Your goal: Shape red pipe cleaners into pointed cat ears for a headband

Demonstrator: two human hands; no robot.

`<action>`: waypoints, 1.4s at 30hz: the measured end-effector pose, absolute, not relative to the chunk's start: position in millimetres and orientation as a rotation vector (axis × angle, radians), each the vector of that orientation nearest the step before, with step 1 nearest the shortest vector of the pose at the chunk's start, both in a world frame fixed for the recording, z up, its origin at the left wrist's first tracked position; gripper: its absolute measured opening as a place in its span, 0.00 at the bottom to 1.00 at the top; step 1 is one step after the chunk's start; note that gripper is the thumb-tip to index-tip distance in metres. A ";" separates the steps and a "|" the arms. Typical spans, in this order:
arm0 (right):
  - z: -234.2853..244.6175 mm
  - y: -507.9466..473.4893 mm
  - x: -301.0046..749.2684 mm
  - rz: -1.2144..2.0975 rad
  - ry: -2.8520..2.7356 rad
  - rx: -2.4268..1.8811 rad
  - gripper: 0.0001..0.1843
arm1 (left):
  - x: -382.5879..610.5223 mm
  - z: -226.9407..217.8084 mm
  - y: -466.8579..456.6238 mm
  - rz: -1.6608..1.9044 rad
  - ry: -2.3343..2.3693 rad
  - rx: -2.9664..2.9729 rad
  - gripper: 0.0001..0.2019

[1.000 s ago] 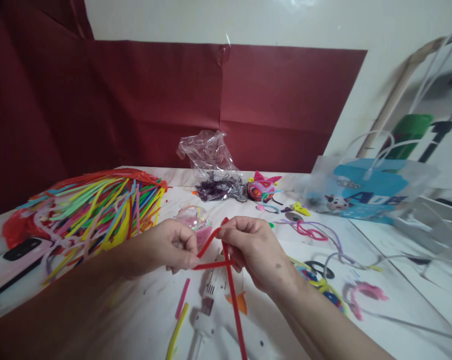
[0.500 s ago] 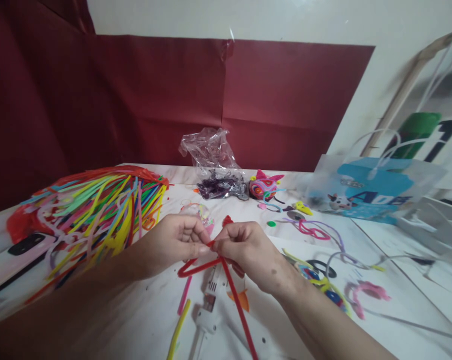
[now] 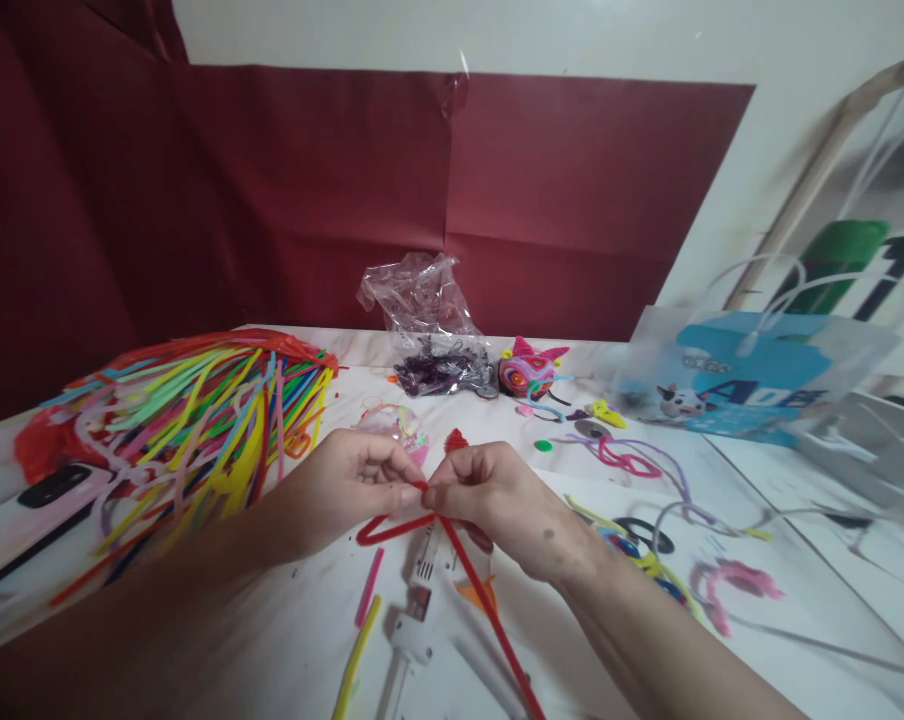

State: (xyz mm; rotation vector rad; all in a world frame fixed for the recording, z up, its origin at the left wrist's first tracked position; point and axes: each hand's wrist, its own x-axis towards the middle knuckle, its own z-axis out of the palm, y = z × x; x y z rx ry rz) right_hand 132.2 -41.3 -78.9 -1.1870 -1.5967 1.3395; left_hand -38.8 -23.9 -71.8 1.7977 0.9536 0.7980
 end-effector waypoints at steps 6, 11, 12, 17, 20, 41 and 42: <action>-77.8 -42.9 131.4 1.304 -1.699 -1.231 0.10 | -39.2 -75.4 -24.5 0.812 0.976 1.910 0.04; -77.2 -42.8 130.8 1.303 -1.690 -1.230 0.09 | -40.0 -76.3 -24.0 0.884 1.004 1.958 0.04; -76.8 -42.8 130.6 1.293 -1.683 -1.224 0.09 | -40.0 -76.6 -23.7 0.897 1.007 1.958 0.04; -74.3 -43.7 130.1 1.292 -1.767 -1.226 0.07 | -39.6 -76.2 -22.8 0.911 0.992 1.931 0.03; -74.3 -44.2 130.7 1.296 -1.832 -1.238 0.07 | -39.5 -74.6 -22.3 0.936 0.983 1.928 0.04; -79.1 -42.7 129.4 1.355 -1.824 -1.132 0.13 | -40.1 -71.5 -23.5 0.861 0.959 1.927 0.03; -80.2 -42.2 130.3 1.352 -1.839 -1.138 0.13 | -40.4 -70.6 -23.4 0.858 0.954 1.931 0.03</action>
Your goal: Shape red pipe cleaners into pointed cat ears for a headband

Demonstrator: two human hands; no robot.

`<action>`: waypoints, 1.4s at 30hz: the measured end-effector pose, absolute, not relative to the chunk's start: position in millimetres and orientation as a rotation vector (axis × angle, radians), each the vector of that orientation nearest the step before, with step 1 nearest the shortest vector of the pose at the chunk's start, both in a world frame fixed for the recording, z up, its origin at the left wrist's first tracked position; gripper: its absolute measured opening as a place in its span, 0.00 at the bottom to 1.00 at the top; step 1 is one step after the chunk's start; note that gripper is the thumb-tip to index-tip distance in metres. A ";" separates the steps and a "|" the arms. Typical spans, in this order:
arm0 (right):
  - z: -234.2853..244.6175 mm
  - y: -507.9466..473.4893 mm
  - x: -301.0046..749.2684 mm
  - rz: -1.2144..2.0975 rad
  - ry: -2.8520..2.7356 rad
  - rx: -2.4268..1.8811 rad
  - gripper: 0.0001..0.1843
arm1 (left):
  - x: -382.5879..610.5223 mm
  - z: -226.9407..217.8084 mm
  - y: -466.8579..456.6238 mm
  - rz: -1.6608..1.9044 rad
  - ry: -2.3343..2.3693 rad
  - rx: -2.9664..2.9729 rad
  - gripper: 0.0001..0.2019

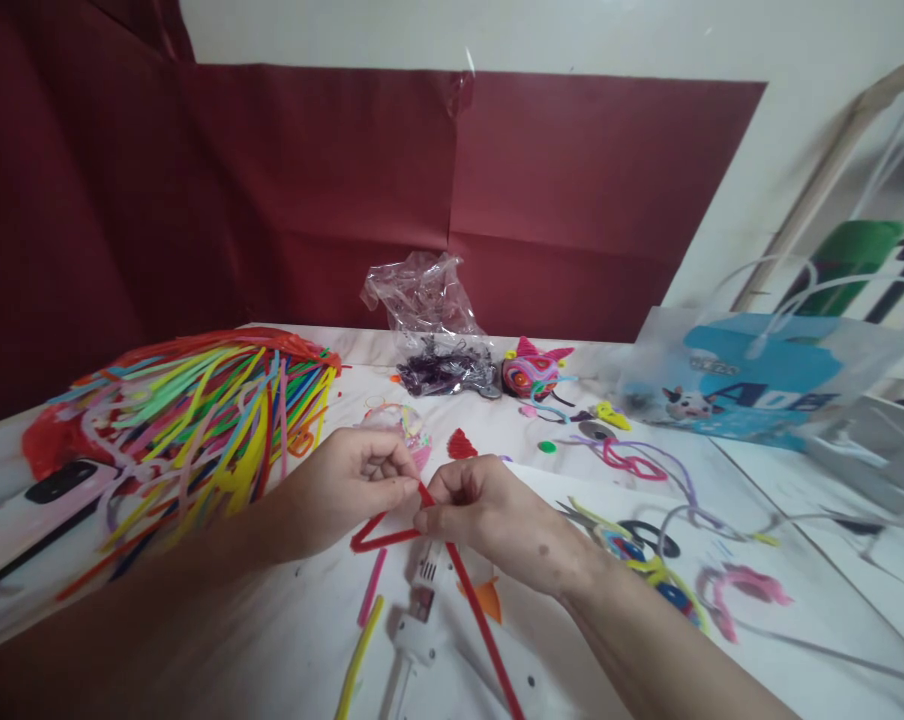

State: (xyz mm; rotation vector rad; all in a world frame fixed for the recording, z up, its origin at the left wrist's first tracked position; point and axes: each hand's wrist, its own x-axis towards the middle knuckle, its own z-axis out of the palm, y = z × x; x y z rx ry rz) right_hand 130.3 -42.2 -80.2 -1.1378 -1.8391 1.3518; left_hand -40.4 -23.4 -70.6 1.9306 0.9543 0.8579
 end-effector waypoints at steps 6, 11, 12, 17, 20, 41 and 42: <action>-81.0 -39.0 134.2 1.368 -1.876 -1.159 0.11 | -42.9 -67.8 -20.8 0.857 0.941 1.940 0.03; -79.0 -40.5 132.1 1.406 -1.854 -1.141 0.15 | -42.4 -66.9 -19.1 0.889 0.965 1.934 0.03; -78.7 -41.0 131.8 1.412 -1.850 -1.142 0.16 | -42.3 -66.8 -18.9 0.891 0.965 1.929 0.03; -79.2 -41.8 131.7 1.402 -1.791 -1.142 0.15 | -43.2 -67.6 -17.3 0.904 0.974 1.916 0.03; -81.0 -41.4 132.3 1.400 -1.781 -1.139 0.16 | -44.5 -67.8 -15.7 0.940 0.991 1.945 0.02; -74.7 -44.1 130.6 1.296 -1.841 -1.242 0.10 | -45.8 -64.3 -18.3 0.954 1.029 1.911 0.03; -75.1 -44.0 131.3 1.299 -1.844 -1.239 0.10 | -45.9 -63.3 -18.7 0.943 1.024 1.897 0.03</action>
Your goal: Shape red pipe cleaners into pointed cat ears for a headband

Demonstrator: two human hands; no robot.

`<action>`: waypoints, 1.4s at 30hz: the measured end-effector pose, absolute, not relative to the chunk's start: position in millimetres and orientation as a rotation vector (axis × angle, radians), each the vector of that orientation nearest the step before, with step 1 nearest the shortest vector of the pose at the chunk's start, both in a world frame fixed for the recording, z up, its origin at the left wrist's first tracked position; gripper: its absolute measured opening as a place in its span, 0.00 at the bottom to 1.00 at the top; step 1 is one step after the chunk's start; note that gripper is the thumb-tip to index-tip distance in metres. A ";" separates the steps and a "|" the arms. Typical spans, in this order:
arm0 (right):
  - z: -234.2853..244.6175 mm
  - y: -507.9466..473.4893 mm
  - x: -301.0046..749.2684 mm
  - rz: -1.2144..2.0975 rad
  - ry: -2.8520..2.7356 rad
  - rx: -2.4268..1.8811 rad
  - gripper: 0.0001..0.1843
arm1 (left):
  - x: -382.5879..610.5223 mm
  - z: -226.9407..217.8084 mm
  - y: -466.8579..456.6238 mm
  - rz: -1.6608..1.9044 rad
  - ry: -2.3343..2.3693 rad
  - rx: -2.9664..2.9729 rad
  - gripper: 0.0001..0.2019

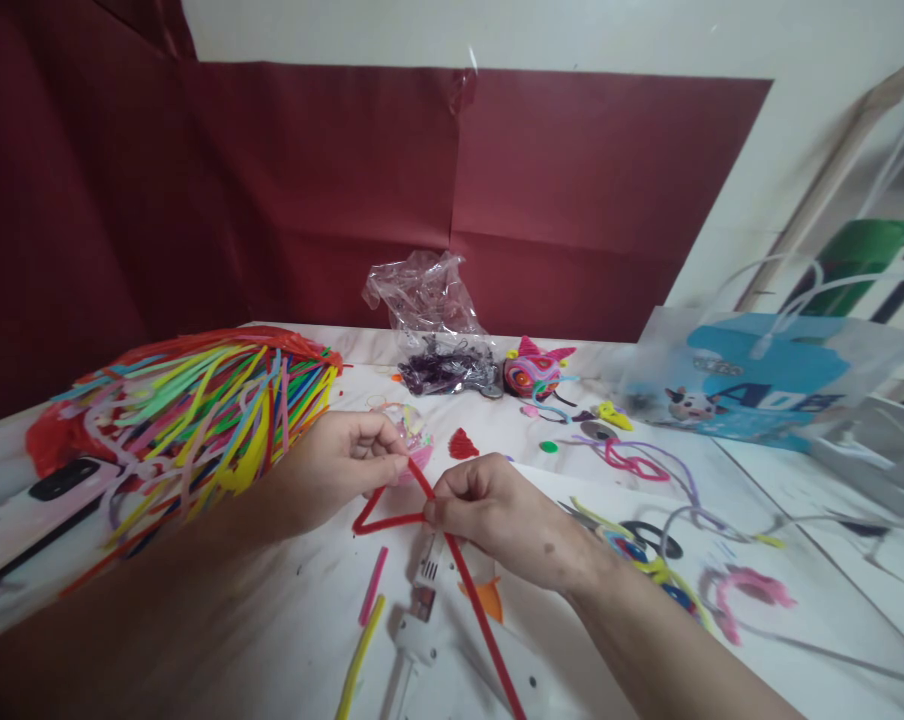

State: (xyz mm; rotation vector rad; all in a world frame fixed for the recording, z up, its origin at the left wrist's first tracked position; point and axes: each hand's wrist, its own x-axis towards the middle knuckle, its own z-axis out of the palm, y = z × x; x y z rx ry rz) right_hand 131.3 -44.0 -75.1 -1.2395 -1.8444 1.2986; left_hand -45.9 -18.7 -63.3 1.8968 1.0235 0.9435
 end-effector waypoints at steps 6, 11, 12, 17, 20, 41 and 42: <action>-76.6 -42.4 133.1 1.301 -1.846 -1.234 0.10 | -47.7 -54.5 -18.6 0.920 0.998 1.779 0.06; -76.0 -40.9 135.6 1.283 -1.837 -1.221 0.13 | -47.6 -55.9 -17.1 0.801 0.973 1.706 0.07; -76.0 -40.7 136.4 1.275 -1.837 -1.226 0.13 | -47.4 -57.3 -17.0 0.749 0.948 1.698 0.07; -76.0 -39.6 139.8 1.266 -1.782 -1.243 0.13 | -47.7 -62.5 -16.2 0.608 0.889 1.756 0.06; -76.6 -38.2 140.4 1.257 -1.743 -1.244 0.14 | -47.4 -62.4 -15.8 0.610 0.934 1.786 0.07; -74.8 -40.5 137.1 1.232 -1.767 -1.215 0.22 | -34.1 -78.5 -23.6 0.824 0.898 1.636 0.04; -74.5 -40.7 137.5 1.214 -1.757 -1.212 0.22 | -34.3 -78.4 -23.5 0.841 0.908 1.635 0.04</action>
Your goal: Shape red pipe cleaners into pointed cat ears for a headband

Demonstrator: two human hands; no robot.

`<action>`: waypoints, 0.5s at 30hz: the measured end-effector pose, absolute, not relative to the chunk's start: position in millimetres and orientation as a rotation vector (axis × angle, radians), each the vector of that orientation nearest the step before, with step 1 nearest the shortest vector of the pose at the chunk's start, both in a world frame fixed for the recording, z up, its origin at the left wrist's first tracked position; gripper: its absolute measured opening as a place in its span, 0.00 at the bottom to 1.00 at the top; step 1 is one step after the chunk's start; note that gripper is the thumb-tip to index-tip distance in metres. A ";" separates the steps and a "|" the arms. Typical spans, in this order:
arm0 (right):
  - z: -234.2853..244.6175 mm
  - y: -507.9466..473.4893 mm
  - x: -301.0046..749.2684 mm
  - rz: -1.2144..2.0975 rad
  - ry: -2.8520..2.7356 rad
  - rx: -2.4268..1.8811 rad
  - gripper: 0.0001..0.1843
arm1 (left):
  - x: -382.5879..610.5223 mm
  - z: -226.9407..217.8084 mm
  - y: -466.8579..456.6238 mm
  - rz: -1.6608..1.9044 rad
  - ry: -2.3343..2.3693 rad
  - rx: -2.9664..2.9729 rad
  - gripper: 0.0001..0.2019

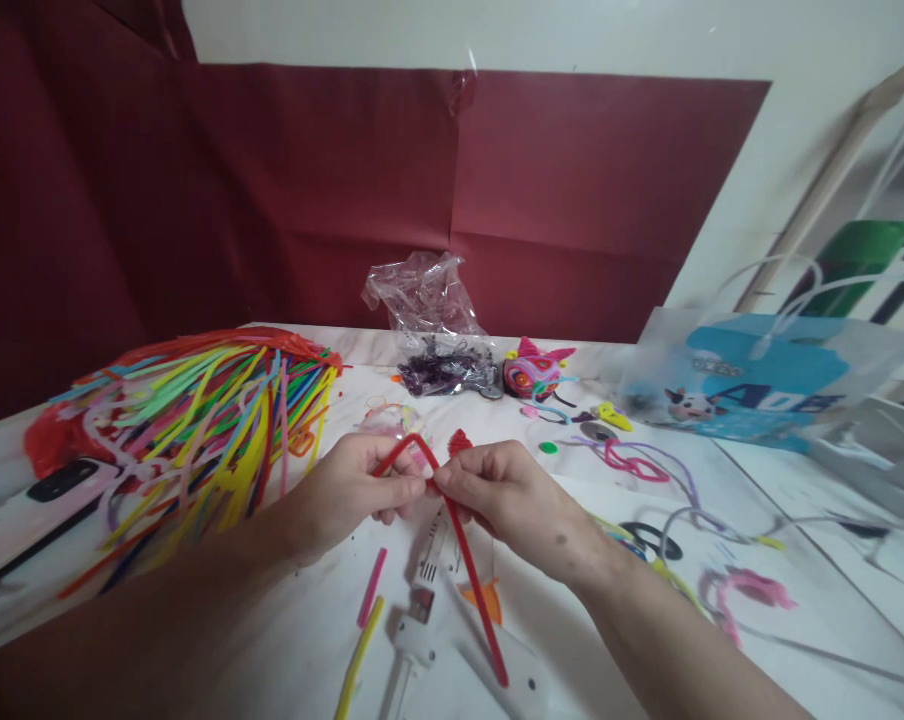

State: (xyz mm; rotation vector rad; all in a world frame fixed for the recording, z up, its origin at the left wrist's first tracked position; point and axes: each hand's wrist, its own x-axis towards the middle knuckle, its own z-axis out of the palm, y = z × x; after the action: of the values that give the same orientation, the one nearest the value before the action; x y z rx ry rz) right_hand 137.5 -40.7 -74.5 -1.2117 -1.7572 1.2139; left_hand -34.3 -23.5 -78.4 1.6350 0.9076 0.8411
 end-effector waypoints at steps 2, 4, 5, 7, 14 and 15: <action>-72.9 -41.2 138.5 1.156 -1.750 -1.206 0.22 | -34.5 -77.6 -23.8 0.867 0.922 1.636 0.05; -69.8 -42.1 139.2 1.117 -1.763 -1.193 0.20 | -34.5 -76.2 -24.6 0.881 0.939 1.624 0.05; -68.1 -42.5 139.2 1.114 -1.773 -1.189 0.18 | -34.5 -75.5 -25.0 0.889 0.947 1.616 0.05; -65.2 -43.1 139.0 1.124 -1.791 -1.194 0.14 | -34.2 -74.0 -25.6 0.907 0.957 1.600 0.06; -68.0 -40.6 138.6 1.205 -1.642 -1.179 0.14 | -32.2 -70.6 -25.9 0.893 0.952 1.553 0.05; -69.0 -40.2 138.8 1.232 -1.608 -1.165 0.13 | -31.8 -70.4 -26.4 0.886 0.945 1.549 0.04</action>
State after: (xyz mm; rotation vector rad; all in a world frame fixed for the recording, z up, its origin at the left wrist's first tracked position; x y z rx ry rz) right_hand 138.8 -40.2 -69.0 -1.1648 -1.6077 1.2316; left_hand -31.8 -26.4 -70.4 1.5490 0.9448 0.8859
